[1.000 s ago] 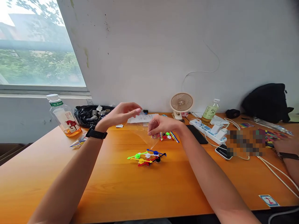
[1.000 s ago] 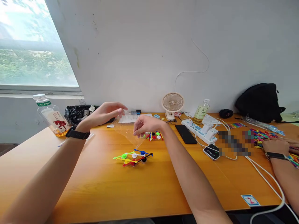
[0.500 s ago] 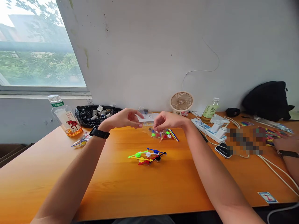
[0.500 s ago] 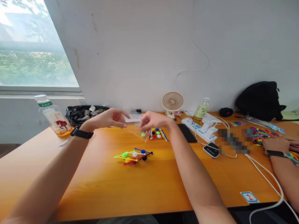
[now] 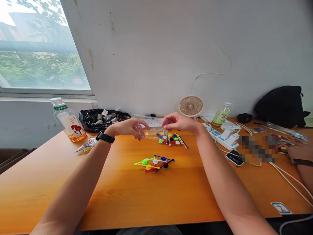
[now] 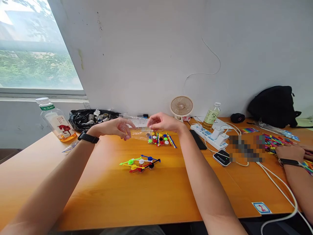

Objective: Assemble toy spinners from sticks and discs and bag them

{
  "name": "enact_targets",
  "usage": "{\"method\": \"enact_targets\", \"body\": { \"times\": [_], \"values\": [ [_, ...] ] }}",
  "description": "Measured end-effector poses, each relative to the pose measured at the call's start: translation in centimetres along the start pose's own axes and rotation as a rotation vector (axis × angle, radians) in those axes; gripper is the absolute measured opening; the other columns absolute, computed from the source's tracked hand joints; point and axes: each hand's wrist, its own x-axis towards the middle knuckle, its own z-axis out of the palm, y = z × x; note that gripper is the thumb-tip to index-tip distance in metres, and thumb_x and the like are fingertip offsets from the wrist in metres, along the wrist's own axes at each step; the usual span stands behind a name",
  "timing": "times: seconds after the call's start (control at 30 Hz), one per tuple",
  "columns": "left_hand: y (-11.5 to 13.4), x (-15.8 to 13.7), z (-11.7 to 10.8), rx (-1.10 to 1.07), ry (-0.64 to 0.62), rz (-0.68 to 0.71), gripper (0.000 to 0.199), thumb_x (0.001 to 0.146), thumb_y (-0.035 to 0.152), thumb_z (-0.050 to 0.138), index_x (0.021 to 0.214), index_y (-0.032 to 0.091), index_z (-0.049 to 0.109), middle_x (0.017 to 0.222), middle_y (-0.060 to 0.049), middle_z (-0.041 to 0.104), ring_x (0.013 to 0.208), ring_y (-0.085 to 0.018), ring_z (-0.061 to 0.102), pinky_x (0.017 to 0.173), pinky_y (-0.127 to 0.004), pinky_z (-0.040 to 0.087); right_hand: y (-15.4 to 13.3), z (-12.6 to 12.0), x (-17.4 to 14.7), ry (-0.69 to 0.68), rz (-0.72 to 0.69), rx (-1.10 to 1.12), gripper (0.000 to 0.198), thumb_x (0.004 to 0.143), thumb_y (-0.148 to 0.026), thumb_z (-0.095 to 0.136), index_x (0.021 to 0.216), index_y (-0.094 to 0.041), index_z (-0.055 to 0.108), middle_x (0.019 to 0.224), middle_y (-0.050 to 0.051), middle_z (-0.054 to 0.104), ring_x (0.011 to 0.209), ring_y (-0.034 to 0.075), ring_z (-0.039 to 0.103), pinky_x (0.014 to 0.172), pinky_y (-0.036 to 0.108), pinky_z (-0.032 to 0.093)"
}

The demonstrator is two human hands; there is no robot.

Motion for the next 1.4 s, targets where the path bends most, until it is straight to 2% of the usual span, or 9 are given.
{"method": "enact_targets", "body": {
  "times": [0.1,0.27,0.53,0.7,0.77,0.9,1.13,1.3,1.4],
  "values": [
    [0.1,0.6,0.4,-0.029,0.117,0.065,0.049,0.076,0.045,0.089,0.115,0.021,0.073,0.081,-0.007,0.079,0.073,-0.021,0.075,0.067,-0.029,0.057,0.2,0.9,0.9,0.150,-0.003,0.066,0.050,0.079,-0.047,0.087,0.114,-0.016,0.070,0.082,0.002,0.071,0.069,0.014,0.064,0.066,0.025,0.052],
    [0.2,0.7,0.3,-0.037,0.255,0.090,0.047,0.077,0.045,0.088,0.113,0.019,0.073,0.079,-0.005,0.078,0.071,-0.018,0.072,0.068,-0.028,0.056,0.3,1.6,1.5,0.083,0.016,0.151,0.056,0.075,-0.044,0.090,0.117,-0.014,0.069,0.078,0.001,0.071,0.070,0.014,0.065,0.066,0.024,0.053],
    [0.3,0.1,-0.4,-0.057,0.237,0.051,0.051,0.076,0.041,0.091,0.117,0.016,0.072,0.075,-0.004,0.077,0.067,-0.015,0.070,0.064,-0.023,0.053,0.7,1.2,1.2,0.025,0.032,0.175,0.051,0.075,-0.042,0.090,0.114,-0.015,0.073,0.074,0.004,0.074,0.065,0.016,0.067,0.060,0.025,0.051],
    [0.2,0.0,-0.5,-0.043,0.210,0.019,0.056,0.080,0.043,0.087,0.125,0.017,0.069,0.087,-0.007,0.078,0.077,-0.019,0.073,0.072,-0.029,0.058,0.7,1.4,1.6,0.185,0.009,0.224,0.040,0.077,-0.031,0.083,0.113,-0.017,0.072,0.076,0.004,0.074,0.065,0.015,0.065,0.060,0.024,0.051],
    [0.4,0.1,-0.5,-0.026,0.385,0.050,0.066,0.081,0.046,0.086,0.137,0.019,0.062,0.109,-0.012,0.077,0.092,-0.022,0.075,0.080,-0.034,0.059,0.5,1.5,1.6,0.236,0.002,0.270,0.037,0.077,-0.026,0.080,0.112,-0.017,0.071,0.074,0.003,0.072,0.062,0.014,0.062,0.059,0.024,0.050],
    [2.5,0.0,0.2,0.250,0.913,0.268,0.083,0.079,0.048,0.087,0.149,0.028,0.049,0.145,-0.014,0.062,0.126,-0.028,0.063,0.100,-0.043,0.054,-0.3,1.9,1.6,0.267,0.031,0.324,0.034,0.076,-0.019,0.073,0.110,-0.016,0.068,0.072,0.003,0.071,0.061,0.014,0.060,0.058,0.024,0.049],
    [6.9,-0.1,4.0,0.725,0.501,0.566,0.032,0.091,0.032,0.074,0.123,0.026,0.071,0.125,-0.007,0.072,0.116,-0.024,0.066,0.106,-0.040,0.047,-1.1,3.1,1.9,0.283,0.071,0.323,0.024,0.083,-0.024,0.071,0.106,-0.020,0.066,0.070,0.001,0.069,0.061,0.015,0.062,0.057,0.023,0.050],
    [7.1,0.3,5.2,0.827,0.474,0.579,0.028,0.094,0.023,0.067,0.122,0.026,0.071,0.117,-0.007,0.072,0.109,-0.023,0.064,0.101,-0.039,0.048,-1.2,3.8,2.3,0.183,0.113,0.253,0.033,0.091,-0.051,0.071,0.101,-0.020,0.064,0.069,0.004,0.071,0.063,0.018,0.066,0.057,0.025,0.052],
    [7.3,0.1,5.3,0.849,0.466,0.544,0.018,0.096,0.024,0.066,0.112,0.024,0.072,0.109,-0.006,0.072,0.106,-0.024,0.062,0.097,-0.038,0.048,-1.5,4.1,2.6,0.107,0.120,0.260,0.033,0.094,-0.052,0.065,0.101,-0.020,0.065,0.068,0.005,0.071,0.063,0.020,0.068,0.057,0.027,0.054]
  ]
}}
